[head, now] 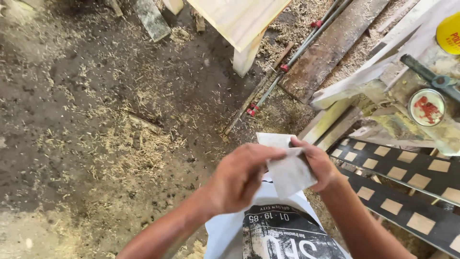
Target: Sanding a wooden door frame and preparing wood filler putty.
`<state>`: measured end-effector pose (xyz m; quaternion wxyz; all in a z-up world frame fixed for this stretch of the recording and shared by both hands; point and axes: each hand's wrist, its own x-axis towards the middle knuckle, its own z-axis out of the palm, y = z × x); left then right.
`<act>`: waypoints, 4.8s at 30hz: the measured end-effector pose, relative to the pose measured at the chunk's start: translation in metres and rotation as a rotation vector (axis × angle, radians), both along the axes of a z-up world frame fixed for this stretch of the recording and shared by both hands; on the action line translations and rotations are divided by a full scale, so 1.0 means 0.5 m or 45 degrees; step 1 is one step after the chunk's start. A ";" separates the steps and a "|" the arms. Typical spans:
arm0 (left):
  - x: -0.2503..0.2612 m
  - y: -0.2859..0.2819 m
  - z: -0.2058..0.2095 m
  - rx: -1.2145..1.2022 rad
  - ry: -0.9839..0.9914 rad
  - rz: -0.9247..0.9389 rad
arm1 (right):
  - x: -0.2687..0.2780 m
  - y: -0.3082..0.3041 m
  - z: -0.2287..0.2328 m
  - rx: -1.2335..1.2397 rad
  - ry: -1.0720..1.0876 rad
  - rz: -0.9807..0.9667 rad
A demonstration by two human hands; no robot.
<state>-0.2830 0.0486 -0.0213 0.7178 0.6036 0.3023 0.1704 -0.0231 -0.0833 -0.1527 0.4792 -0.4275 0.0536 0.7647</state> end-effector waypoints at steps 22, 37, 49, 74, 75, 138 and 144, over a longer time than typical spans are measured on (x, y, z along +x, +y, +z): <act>-0.034 -0.010 -0.110 1.859 -0.396 -0.018 | -0.020 -0.025 0.183 0.492 -0.020 -0.518; 0.203 -0.151 0.096 1.442 0.358 0.119 | 0.058 -0.030 0.170 0.658 -0.128 -0.563; 0.329 -0.234 0.081 1.447 0.551 0.134 | 0.160 -0.076 0.124 0.819 0.015 -0.449; 0.438 -0.296 0.106 1.473 0.610 0.202 | 0.252 -0.159 0.051 0.879 0.054 -0.445; 0.439 -0.297 0.109 1.460 0.619 0.203 | 0.250 -0.158 0.066 0.867 0.059 -0.439; 0.177 -0.073 0.008 2.250 -0.024 0.038 | 0.150 0.049 0.223 0.563 0.188 -0.221; 0.103 -0.070 -0.114 2.095 -0.024 0.357 | 0.152 0.052 0.169 1.296 -0.872 -0.128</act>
